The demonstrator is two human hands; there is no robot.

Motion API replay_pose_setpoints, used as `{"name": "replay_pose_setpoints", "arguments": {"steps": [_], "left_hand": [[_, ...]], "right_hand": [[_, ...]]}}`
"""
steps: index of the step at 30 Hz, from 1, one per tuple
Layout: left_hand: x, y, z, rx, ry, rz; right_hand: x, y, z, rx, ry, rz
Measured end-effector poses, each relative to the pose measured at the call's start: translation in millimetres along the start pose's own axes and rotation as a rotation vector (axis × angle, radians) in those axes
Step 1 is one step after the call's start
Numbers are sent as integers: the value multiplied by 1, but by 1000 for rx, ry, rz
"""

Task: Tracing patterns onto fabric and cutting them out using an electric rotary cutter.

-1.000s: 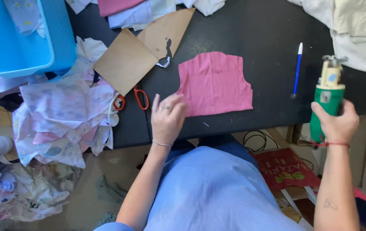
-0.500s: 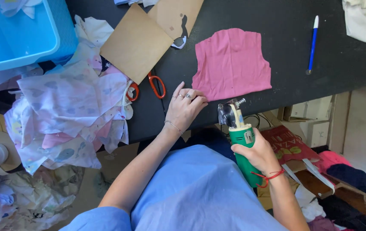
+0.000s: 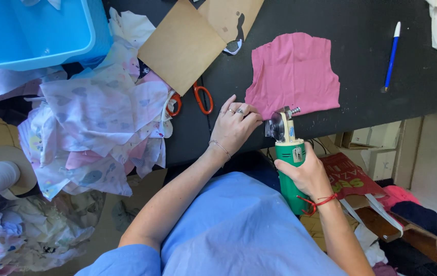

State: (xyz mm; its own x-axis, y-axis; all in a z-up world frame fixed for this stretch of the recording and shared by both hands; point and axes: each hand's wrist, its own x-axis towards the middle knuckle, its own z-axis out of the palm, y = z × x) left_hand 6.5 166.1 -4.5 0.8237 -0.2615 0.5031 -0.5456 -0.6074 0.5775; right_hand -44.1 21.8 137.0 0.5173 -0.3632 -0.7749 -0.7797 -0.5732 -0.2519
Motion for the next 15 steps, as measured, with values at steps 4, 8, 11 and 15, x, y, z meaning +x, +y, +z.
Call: {"name": "replay_pose_setpoints", "arguments": {"steps": [4, 8, 11, 15], "left_hand": [[-2, -1, 3, -37, -15, -15], [-1, 0, -1, -51, -26, -20], [-1, -2, 1, -51, -51, -28], [-2, -1, 0, -47, -54, -39]], "right_hand": [[1, -6, -1, -5, -6, 16], [5, -13, -3, -11, -16, 14], [12, -16, -4, -14, -10, -20], [14, -34, -8, 4, -2, -28]]}}
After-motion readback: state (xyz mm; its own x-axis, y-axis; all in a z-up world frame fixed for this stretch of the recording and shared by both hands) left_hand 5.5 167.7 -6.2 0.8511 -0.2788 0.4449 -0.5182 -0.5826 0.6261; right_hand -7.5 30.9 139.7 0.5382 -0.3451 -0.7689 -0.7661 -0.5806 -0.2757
